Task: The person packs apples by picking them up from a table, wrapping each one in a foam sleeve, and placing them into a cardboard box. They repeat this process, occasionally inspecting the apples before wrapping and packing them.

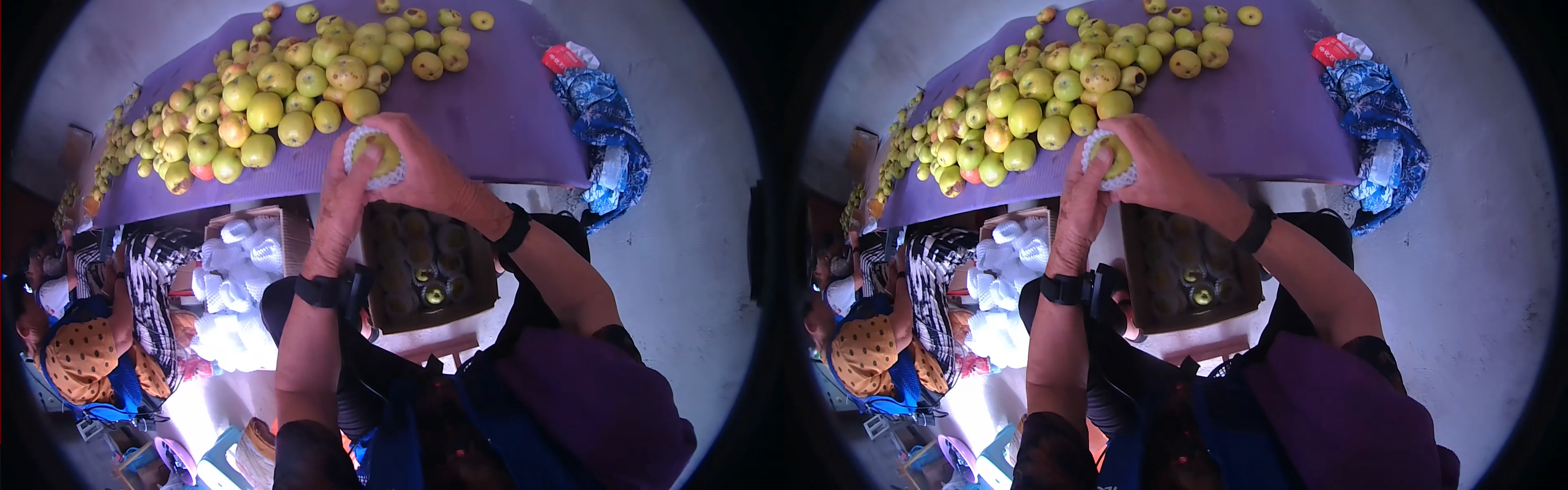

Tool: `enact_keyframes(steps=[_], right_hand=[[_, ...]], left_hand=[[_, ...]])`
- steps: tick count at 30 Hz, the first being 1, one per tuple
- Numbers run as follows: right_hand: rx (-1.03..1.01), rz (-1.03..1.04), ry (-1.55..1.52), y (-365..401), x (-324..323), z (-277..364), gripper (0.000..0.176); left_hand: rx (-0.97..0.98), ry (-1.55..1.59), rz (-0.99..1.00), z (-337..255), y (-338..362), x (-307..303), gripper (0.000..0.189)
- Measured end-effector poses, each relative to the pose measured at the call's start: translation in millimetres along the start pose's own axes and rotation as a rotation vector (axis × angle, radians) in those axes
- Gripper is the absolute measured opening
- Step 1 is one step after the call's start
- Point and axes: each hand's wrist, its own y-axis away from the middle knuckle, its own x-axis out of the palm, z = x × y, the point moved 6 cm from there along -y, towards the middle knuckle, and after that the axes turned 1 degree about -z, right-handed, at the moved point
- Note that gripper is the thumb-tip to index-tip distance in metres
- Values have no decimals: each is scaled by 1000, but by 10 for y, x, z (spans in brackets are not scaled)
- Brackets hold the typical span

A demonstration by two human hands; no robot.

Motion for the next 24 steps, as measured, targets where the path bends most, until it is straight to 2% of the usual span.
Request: enact_keyframes(steps=[6,8,9,10,12,19,21,24], right_hand=[[50,76,-26,-59,-57,21,79],[347,120,-360,-69,-100,-69,74],[402,178,-385,-60,-116,-70,65],[411,180,-387,-37,-118,-111,65],[619,276,-598,69,-23,-260,62],[669,220,-699,161,-10,-298,65],[743,256,-677,198,-14,-253,55],[765,235,-679,215,-9,-249,56]], left_hand=[[60,-1,-50,-101,-30,-83,50],[27,-58,-53,-167,-10,-108,51],[39,-46,-40,-173,-23,-125,53],[31,-43,-42,-169,-20,-141,53],[57,-81,14,-197,-2,-109,52],[31,-185,30,-151,47,-42,53],[27,-182,34,-141,64,-25,52],[37,-181,46,-127,87,-14,52]])
